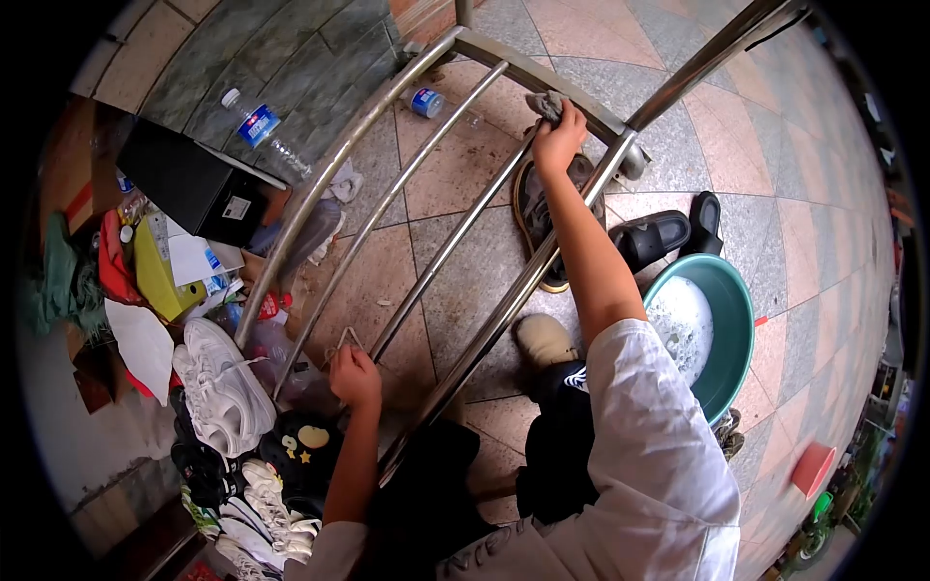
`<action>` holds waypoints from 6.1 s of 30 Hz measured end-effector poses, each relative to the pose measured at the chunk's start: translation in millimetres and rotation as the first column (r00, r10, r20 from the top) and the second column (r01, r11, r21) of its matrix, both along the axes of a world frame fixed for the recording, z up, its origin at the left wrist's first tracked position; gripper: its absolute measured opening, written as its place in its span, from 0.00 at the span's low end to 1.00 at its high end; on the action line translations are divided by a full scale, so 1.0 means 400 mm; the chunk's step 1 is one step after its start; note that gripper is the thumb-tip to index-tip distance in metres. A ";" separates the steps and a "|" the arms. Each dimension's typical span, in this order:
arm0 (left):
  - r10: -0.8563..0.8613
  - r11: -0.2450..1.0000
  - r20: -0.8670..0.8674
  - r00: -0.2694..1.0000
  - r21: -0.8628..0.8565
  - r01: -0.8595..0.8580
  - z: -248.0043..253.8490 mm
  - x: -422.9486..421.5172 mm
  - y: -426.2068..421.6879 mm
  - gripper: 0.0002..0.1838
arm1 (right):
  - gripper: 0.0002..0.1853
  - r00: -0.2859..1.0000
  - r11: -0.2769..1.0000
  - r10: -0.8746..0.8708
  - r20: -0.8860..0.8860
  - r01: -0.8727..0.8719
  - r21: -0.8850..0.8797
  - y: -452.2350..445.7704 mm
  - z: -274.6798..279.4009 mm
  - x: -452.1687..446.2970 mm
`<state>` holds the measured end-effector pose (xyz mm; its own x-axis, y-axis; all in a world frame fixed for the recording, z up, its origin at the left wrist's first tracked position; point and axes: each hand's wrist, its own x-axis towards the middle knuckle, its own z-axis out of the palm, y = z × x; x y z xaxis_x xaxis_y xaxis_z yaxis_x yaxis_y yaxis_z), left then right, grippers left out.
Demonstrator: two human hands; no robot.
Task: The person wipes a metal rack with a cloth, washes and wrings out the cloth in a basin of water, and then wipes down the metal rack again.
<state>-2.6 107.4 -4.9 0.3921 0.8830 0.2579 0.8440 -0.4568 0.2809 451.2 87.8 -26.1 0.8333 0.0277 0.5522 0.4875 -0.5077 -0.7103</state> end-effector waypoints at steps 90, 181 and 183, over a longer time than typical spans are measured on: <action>0.241 0.968 0.201 0.949 -0.112 -0.222 -0.023 -0.022 0.004 0.14 | 0.18 0.567 -0.262 0.487 -0.665 -0.631 -0.730 0.091 0.209 -0.876; -0.095 0.992 0.057 0.994 0.084 0.090 -0.003 -0.015 -0.010 0.22 | 0.19 0.367 0.796 0.445 -0.817 0.257 0.549 0.055 -0.019 -0.060; -0.098 0.993 0.118 0.988 0.080 0.088 -0.002 -0.016 -0.010 0.22 | 0.21 0.342 0.820 0.409 -0.846 0.269 0.505 0.037 0.059 -0.216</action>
